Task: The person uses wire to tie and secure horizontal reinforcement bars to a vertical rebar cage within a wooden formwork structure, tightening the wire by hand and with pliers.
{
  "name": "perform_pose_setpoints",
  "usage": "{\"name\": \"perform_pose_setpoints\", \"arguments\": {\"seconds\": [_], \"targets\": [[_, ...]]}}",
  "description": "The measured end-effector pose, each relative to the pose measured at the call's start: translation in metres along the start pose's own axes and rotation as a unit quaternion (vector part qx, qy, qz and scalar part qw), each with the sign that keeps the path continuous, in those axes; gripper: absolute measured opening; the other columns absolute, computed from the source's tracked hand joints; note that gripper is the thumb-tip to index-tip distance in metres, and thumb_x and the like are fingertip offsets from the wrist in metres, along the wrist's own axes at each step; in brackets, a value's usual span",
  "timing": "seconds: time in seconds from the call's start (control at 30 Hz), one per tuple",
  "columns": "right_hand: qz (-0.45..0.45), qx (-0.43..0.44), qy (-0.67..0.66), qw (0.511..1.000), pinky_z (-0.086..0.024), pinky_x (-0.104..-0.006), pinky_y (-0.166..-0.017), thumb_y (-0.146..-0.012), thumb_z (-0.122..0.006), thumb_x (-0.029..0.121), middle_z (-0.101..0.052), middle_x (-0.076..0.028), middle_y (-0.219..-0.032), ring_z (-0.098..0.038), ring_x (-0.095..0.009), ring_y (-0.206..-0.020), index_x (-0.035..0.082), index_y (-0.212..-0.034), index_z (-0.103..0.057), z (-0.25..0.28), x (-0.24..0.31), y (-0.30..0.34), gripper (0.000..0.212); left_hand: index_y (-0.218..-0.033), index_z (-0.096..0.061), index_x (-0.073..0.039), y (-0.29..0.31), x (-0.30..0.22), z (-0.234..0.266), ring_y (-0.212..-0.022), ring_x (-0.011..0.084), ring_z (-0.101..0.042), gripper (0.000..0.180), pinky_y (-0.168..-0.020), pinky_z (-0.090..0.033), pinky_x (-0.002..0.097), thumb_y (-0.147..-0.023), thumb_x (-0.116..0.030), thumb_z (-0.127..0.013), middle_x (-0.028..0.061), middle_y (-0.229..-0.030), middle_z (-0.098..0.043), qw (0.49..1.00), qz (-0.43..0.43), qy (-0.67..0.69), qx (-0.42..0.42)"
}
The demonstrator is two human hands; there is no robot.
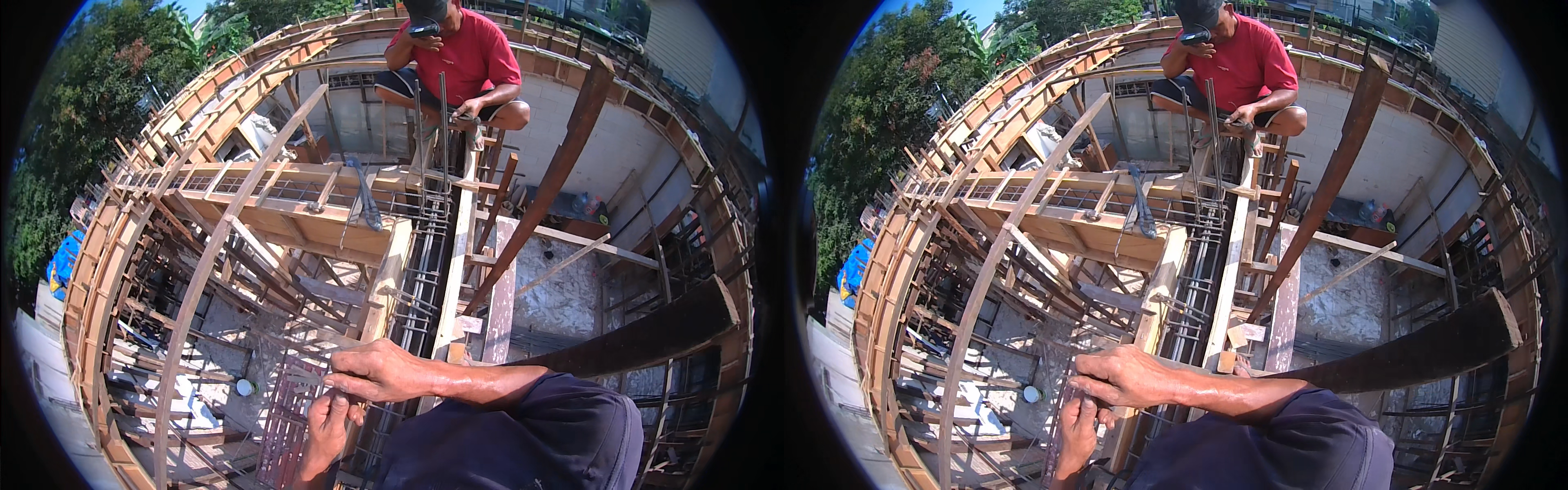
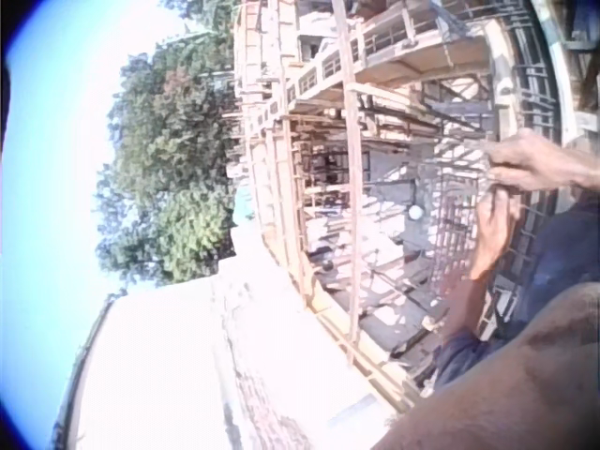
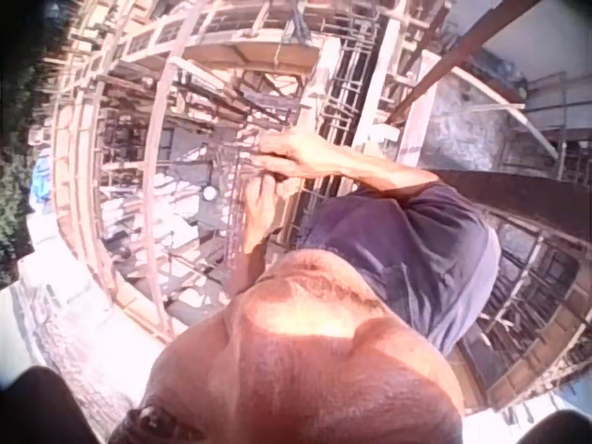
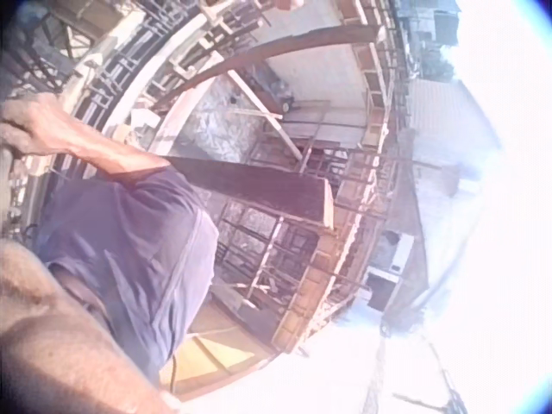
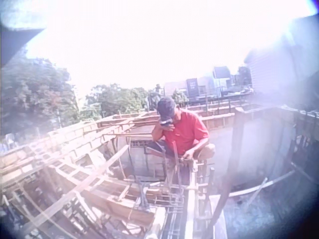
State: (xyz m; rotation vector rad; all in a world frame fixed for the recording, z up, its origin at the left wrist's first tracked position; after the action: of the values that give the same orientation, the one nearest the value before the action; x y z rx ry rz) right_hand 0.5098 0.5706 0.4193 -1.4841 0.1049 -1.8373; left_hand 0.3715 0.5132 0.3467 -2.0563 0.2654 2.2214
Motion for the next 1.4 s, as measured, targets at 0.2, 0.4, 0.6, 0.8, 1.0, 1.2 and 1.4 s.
{"name": "perform_pose_setpoints", "arguments": {"seconds": [0.2, 0.4, 0.6, 0.8, 1.0, 1.2, 1.4], "targets": [[-0.104, 0.215, -0.055, 0.970, -0.046, -0.0427, -0.064, -0.098, -0.066, 0.029, -0.062, -0.013, -0.076, -0.063, -0.029, -0.068, 0.000, -0.091, -0.062, -0.077, 0.007, -0.003, 0.030, -0.085, -0.062, -0.001, 0.104, 0.009, 0.089, -0.051, 0.0003, -0.028, 0.041, -0.047, -0.020, 0.0218, -0.101, -0.039, -0.060, -0.0090, -0.060, -0.036, 0.978, 0.074, 0.006, -0.195], [-0.226, 0.294, -0.082, 0.925, -0.054, -0.0319, -0.072, -0.093, -0.071, 0.019, -0.072, -0.010, -0.088, -0.068, -0.015, -0.079, 0.000, -0.104, -0.073, -0.070, -0.023, 0.017, 0.022, -0.092, -0.064, -0.004, 0.284, 0.003, 0.202, -0.060, 0.0012, -0.031, 0.031, -0.054, -0.022, 0.0216, -0.102, -0.033, -0.058, -0.0067, -0.071, -0.046, 0.873, 0.168, -0.129, -0.440], [-0.347, 0.392, -0.051, 0.850, -0.056, -0.0317, -0.073, -0.091, -0.071, 0.009, -0.075, -0.011, -0.089, -0.070, -0.016, -0.081, 0.001, -0.101, -0.075, -0.133, -0.056, 0.078, 0.014, -0.134, -0.055, -0.006, 0.369, 0.090, 0.139, -0.115, 0.0219, -0.056, 0.051, -0.099, -0.044, 0.0359, -0.092, -0.032, -0.072, 0.0112, -0.122, -0.060, 0.842, 0.325, -0.266, -0.338], [-0.070, 0.555, -0.005, 0.829, -0.052, -0.0476, -0.076, -0.088, -0.067, 0.020, -0.071, -0.017, -0.088, -0.068, -0.038, -0.086, 0.006, -0.098, -0.073, -0.252, 0.007, 0.128, 0.018, -0.148, -0.044, -0.011, 0.283, 0.039, 0.078, -0.129, 0.0367, -0.050, 0.083, -0.106, -0.042, 0.0458, -0.079, -0.040, -0.080, 0.0174, -0.141, -0.051, 0.866, 0.205, -0.393, -0.233], [-0.117, 0.555, -0.081, 0.819, -0.052, -0.0430, -0.075, -0.088, -0.070, 0.020, -0.071, -0.015, -0.089, -0.069, -0.033, -0.084, 0.005, -0.100, -0.072, -0.259, 0.011, 0.136, 0.019, -0.115, -0.067, -0.003, 0.277, 0.115, 0.039, -0.078, 0.0224, -0.070, 0.037, -0.071, -0.052, 0.0346, -0.097, -0.035, -0.065, 0.0119, -0.086, -0.072, 0.935, 0.297, -0.066, -0.180], [-0.351, 0.511, -0.093, 0.779, -0.051, -0.0410, -0.072, -0.088, -0.070, 0.019, -0.069, -0.014, -0.083, -0.067, -0.032, -0.078, 0.006, -0.095, -0.072, -0.219, -0.060, 0.170, 0.015, -0.109, -0.071, -0.002, 0.291, 0.147, 0.032, -0.090, 0.0189, -0.068, 0.027, -0.079, -0.052, 0.0313, -0.099, -0.026, -0.063, 0.0116, -0.097, -0.072, 0.916, 0.367, -0.063, -0.152], [-0.227, 0.509, -0.042, 0.830, -0.052, -0.0384, -0.074, -0.087, -0.073, 0.019, -0.072, -0.010, -0.092, -0.067, -0.030, -0.083, 0.005, -0.096, -0.074, -0.256, -0.044, 0.140, 0.017, -0.114, -0.070, -0.003, 0.263, 0.147, 0.023, -0.093, 0.0196, -0.068, 0.026, -0.080, -0.052, 0.0316, -0.100, -0.024, -0.061, 0.0105, -0.101, -0.072, 0.932, 0.273, -0.042, -0.234]]}}
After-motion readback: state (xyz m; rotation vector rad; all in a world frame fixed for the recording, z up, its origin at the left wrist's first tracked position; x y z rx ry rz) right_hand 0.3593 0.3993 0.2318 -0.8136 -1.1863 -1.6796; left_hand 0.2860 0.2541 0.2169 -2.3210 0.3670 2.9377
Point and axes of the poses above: each hand's wrist, its own y-axis away from the middle knuckle, its own z-axis out of the back of the hand, x = y × z, the point moved 8 cm from there along -y, towards the middle knuckle
